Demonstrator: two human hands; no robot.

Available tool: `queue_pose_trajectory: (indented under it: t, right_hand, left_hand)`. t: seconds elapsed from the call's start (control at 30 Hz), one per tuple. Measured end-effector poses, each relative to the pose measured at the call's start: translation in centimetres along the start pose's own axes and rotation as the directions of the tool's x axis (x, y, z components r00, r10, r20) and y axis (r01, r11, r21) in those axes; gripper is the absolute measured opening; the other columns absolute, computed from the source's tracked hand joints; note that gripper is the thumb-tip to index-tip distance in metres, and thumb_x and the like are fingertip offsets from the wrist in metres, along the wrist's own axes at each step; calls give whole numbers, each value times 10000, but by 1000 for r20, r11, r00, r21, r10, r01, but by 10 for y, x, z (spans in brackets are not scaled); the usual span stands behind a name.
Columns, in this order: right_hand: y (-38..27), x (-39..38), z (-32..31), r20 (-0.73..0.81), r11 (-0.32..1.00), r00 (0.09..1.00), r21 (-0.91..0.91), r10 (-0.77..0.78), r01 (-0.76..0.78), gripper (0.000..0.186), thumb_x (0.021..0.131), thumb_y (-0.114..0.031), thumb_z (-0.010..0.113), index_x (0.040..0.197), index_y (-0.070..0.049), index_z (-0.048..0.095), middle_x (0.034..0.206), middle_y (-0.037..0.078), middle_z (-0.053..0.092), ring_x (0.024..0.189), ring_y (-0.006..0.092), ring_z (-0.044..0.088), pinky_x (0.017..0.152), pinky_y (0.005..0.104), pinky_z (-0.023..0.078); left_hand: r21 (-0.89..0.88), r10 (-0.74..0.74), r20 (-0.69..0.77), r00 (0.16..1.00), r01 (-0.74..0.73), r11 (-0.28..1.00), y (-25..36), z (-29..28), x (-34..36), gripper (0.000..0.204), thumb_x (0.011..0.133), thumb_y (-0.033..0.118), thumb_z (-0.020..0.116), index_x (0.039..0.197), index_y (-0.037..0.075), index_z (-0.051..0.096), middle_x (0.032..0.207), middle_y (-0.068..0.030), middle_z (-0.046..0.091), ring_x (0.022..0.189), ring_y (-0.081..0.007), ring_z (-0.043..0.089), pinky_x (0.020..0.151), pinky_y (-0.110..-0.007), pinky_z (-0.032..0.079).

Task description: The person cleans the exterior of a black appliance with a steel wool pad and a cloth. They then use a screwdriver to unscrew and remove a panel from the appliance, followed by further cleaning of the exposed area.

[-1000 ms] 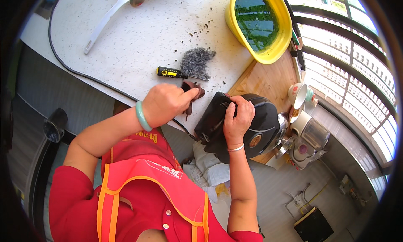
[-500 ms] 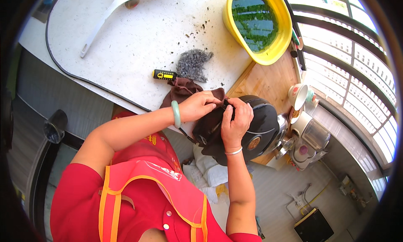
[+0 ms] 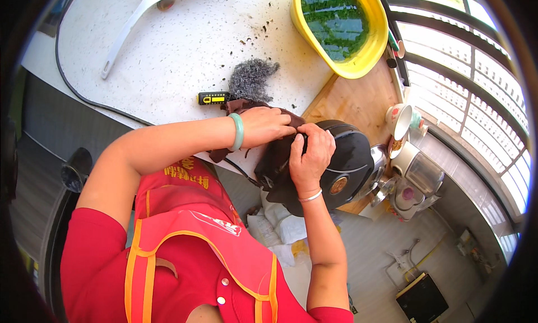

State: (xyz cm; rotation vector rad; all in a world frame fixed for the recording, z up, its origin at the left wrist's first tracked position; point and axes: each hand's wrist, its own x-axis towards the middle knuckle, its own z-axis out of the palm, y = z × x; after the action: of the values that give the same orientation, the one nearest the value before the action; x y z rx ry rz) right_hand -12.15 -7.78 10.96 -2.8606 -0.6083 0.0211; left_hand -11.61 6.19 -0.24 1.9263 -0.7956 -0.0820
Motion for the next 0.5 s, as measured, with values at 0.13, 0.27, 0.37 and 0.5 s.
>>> queue_pose_trajectory:
  t: [0.13, 0.27, 0.37, 0.5]
  right_hand:
    - [1, 0, -1, 9, 1000, 1000, 1, 0, 0, 133, 797, -120, 551, 917, -64, 560, 940, 71, 588, 923, 268, 531, 955, 409, 330]
    - [1, -1, 0, -3, 1000, 1000, 8, 1, -1, 128, 802, -121, 547, 916, -63, 557, 944, 68, 589, 926, 266, 531, 959, 411, 329]
    - [0, -1, -1, -2, 1000, 1000, -1, -5, 5, 126, 807, -125, 544, 916, -63, 557, 947, 67, 590, 928, 263, 532, 962, 412, 328]
    - [1, -1, -1, 12, 1000, 1000, -10, 12, -12, 125, 804, -131, 540, 910, -65, 553, 935, 69, 587, 927, 261, 530, 957, 412, 331]
  left_hand:
    - [84, 34, -1, 999, -33, 996, 7, 6, 7, 195, 737, 127, 582, 923, 73, 601, 852, -90, 569, 851, -275, 559, 718, -373, 473]
    - [-307, -195, 46, 980, 200, 931, 11, 12, 2, 282, 757, 84, 589, 1036, 52, 600, 921, -106, 513, 912, -274, 510, 806, -349, 437]
    - [-685, -265, 194, 945, 324, 653, 2, 24, -12, 471, 793, 50, 595, 1255, 102, 518, 1021, -127, 402, 993, -253, 414, 886, -303, 364]
    - [-398, -206, 1, 978, 190, 897, 9, 19, -14, 434, 776, 63, 607, 1200, 137, 552, 958, -117, 434, 911, -275, 450, 823, -348, 395]
